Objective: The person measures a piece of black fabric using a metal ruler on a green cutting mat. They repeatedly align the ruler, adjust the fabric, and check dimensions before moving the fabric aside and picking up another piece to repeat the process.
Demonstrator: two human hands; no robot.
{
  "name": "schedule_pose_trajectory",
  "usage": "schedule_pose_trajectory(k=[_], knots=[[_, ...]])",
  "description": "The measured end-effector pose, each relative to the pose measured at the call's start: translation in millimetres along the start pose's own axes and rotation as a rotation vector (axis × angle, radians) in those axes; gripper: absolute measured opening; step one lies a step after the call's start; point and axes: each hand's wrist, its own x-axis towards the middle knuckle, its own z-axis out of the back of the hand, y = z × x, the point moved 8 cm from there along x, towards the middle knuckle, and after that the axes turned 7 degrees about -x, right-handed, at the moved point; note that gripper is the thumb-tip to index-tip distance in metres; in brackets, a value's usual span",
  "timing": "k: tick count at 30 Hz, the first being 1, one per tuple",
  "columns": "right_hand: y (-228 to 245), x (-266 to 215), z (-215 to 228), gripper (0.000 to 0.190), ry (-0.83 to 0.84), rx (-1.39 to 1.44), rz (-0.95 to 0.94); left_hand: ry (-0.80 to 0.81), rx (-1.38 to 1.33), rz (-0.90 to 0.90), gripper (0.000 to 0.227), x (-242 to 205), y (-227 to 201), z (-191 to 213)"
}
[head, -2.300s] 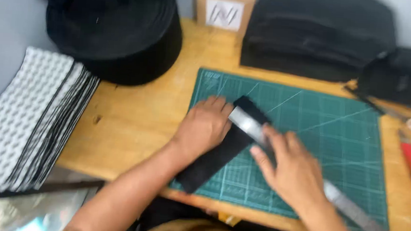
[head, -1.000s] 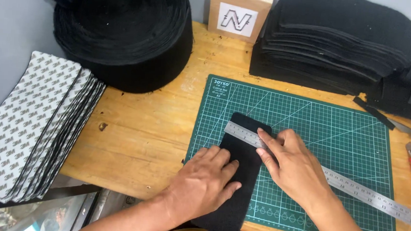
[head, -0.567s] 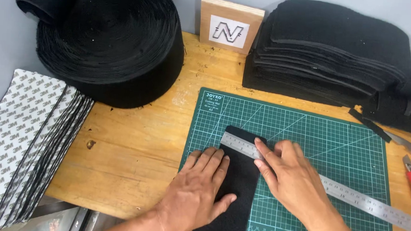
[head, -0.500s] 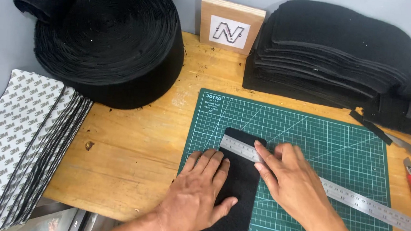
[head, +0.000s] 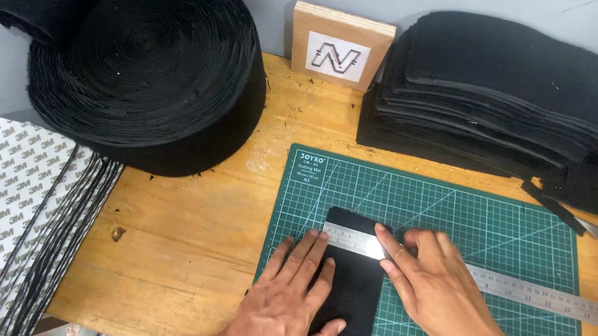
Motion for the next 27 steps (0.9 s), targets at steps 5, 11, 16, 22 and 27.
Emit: schedule_pose_trajectory(k=[5,11,16,22,27], knots=[[-4,4,7,0.054,-0.005,0.062,-0.003,-0.017,0.057,-0.007,0.071,-4,8,-12],[-3,4,18,0.037,-0.077,0.126,0.066,0.133,0.138,0.060,0.081,-11,20,-39],[-8,3,17,0.038,-0.110,0.146,0.066,0.086,0.158,0.040,0.078,-8,20,-36],[-15,0,7,0.042,-0.096,0.133,0.047,0.113,0.199,0.049,0.079,-10,24,-44],[-18,-4,0,0.047,-0.077,0.078,0.046,-0.037,0.253,0.002,0.078,-5,19,-32]])
